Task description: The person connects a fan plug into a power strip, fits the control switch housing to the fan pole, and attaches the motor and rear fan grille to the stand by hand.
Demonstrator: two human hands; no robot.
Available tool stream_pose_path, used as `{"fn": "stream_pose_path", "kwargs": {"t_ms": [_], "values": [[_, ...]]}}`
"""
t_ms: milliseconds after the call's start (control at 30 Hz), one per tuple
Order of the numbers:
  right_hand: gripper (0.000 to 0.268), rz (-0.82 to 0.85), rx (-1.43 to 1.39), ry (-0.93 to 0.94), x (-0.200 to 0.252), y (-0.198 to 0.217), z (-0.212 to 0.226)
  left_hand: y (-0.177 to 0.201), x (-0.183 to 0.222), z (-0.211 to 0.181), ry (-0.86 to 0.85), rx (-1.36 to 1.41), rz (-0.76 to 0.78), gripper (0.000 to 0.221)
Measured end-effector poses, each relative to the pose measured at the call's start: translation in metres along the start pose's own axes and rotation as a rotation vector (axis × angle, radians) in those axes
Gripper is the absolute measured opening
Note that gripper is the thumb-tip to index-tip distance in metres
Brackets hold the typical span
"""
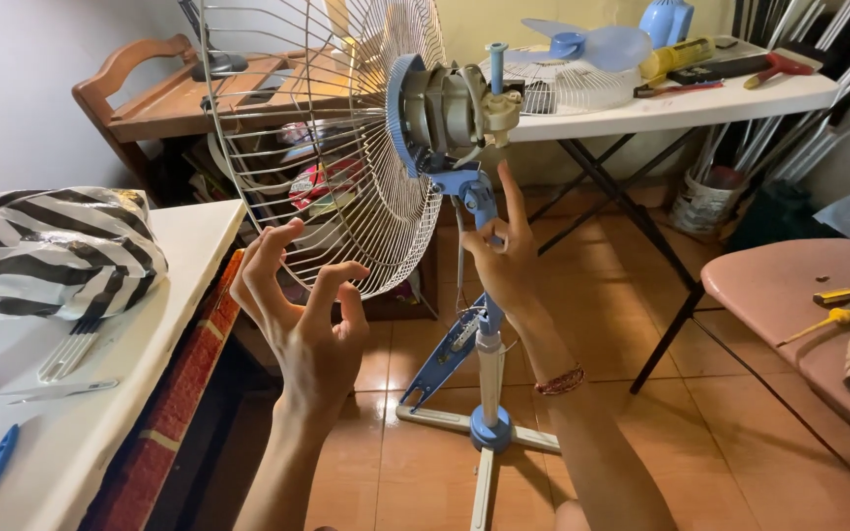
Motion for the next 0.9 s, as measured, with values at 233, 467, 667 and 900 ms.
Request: {"fn": "stream_pose_path", "kwargs": {"t_ms": [233,467,667,900], "values": [[0.089,0.000,0.003,-0.050,0.009,-0.002,0.014,-0.001,0.003,0.002,0.004,0.016,-0.013,0.031],[0.086,-0.020,0.045,-0.121,0.006,0.004,-0.010,0.001,0.002,0.002,0.009,0.014,-0.026,0.031],[0.070,-0.048,0.309,-0.076,0.012,0.010,-0.026,-0.001,0.003,0.004,0.006,0.003,-0.033,0.031],[0.072,-0.055,0.436,-0.061,0.020,0.004,-0.049,-0.003,0.005,0.003,0.010,0.009,-0.034,0.030]]}}
Point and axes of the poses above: each hand's wrist, its own x-axis away from the middle knuckle, its own y-axis out of the back of the hand, z = x × y, the point moved 9 cm from there along -x, towards the middle knuckle, and after that the axes turned 6 degrees about -y, right-handed, at the moved point
